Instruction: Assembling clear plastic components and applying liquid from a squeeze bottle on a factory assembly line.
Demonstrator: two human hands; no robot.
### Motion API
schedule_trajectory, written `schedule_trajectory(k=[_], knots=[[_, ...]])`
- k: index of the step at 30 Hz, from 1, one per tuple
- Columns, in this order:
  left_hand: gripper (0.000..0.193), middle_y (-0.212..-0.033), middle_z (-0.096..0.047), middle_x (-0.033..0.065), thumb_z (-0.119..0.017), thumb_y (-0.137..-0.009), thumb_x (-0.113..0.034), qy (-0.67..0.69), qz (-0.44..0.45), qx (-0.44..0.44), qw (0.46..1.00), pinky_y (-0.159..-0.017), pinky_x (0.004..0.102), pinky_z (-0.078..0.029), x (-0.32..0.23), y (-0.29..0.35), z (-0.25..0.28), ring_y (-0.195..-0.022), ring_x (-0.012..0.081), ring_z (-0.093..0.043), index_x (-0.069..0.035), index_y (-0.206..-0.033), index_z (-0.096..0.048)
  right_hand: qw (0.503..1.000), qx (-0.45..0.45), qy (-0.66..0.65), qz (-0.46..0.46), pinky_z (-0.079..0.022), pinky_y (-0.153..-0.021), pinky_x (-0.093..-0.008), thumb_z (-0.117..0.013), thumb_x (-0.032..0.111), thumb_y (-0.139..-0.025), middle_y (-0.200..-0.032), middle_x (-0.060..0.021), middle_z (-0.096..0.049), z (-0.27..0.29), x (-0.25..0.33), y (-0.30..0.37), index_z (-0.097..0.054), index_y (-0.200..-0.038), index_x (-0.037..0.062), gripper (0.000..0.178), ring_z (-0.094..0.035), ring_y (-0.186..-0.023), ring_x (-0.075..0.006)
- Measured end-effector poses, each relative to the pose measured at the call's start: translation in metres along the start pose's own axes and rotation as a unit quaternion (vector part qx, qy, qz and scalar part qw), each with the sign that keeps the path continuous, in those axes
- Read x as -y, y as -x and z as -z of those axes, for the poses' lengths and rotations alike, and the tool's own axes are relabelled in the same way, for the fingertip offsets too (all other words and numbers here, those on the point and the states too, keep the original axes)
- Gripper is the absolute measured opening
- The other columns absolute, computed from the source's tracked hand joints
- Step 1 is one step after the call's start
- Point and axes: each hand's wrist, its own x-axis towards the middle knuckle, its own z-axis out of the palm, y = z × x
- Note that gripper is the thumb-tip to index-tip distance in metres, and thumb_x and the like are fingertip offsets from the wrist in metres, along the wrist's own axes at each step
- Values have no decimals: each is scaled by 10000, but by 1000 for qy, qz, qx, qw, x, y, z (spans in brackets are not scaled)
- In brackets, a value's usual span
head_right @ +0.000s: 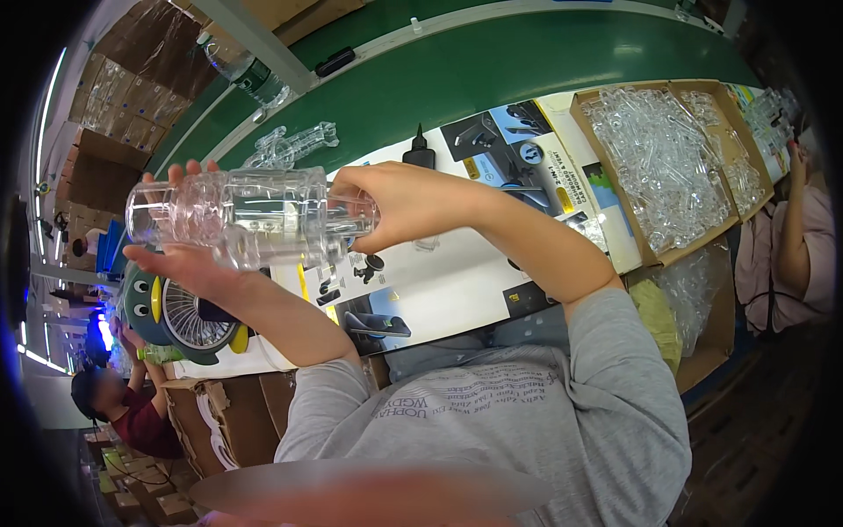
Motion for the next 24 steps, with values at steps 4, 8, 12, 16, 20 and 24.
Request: schedule_trajectory(k=[4,8,12,16,20,24], knots=[[723,-1224,-461,269,-499,-846,-487,-107,17,10,994,-992,512,-344,-3,-3,-13,-1145,372,-469,-62,-1380,-259,938,115,-328,-8,-480,-766,-277,-736,240,-691,-935,-152,-622,2,-13,-1,-484,-1159,-73,617,-618,-827,-191],[650,-1287,-413,253,-513,-861,-277,-139,5,31,990,-977,496,-378,-5,-4,-1,-1184,347,-446,-73,-1401,-216,888,200,-413,-13,-496,-745,-278,-665,241,-741,-927,-163,-629,5,-5,-4,-462,-1205,-90,606,-635,-746,-179],[642,-1261,-445,225,-515,-856,-235,-104,12,42,994,-979,485,-384,-4,-5,-2,-1168,317,-467,-61,-1397,-215,890,199,-411,1,-502,-734,-281,-633,255,-756,-923,-164,-630,2,-9,-6,-461,-1208,-89,594,-637,-748,-183],[660,-1255,-455,216,-533,-843,-228,-116,2,41,992,-969,464,-395,-1,-7,-2,-1156,305,-478,-59,-1397,-216,871,208,-444,-13,-492,-700,-289,-665,247,-687,-905,-196,-622,1,-13,-8,-408,-1246,-107,710,-634,-722,-208],[701,-1244,-467,208,-568,-812,-235,-144,11,30,989,-938,433,-415,0,-8,-4,-1138,292,-494,-59,-1396,-222,861,202,-467,-17,-498,-671,-284,-670,292,-677,-895,-205,-624,0,-10,-8,-442,-1219,-108,712,-636,-690,-216],[720,-1227,-480,209,-590,-784,-230,-175,-4,14,984,-914,420,-431,4,-7,-7,-1125,291,-509,-56,-1389,-241,847,213,-487,-22,-505,-648,-287,-666,314,-671,-871,-208,-624,-2,-10,-7,-454,-1201,-124,719,-636,-662,-217]])
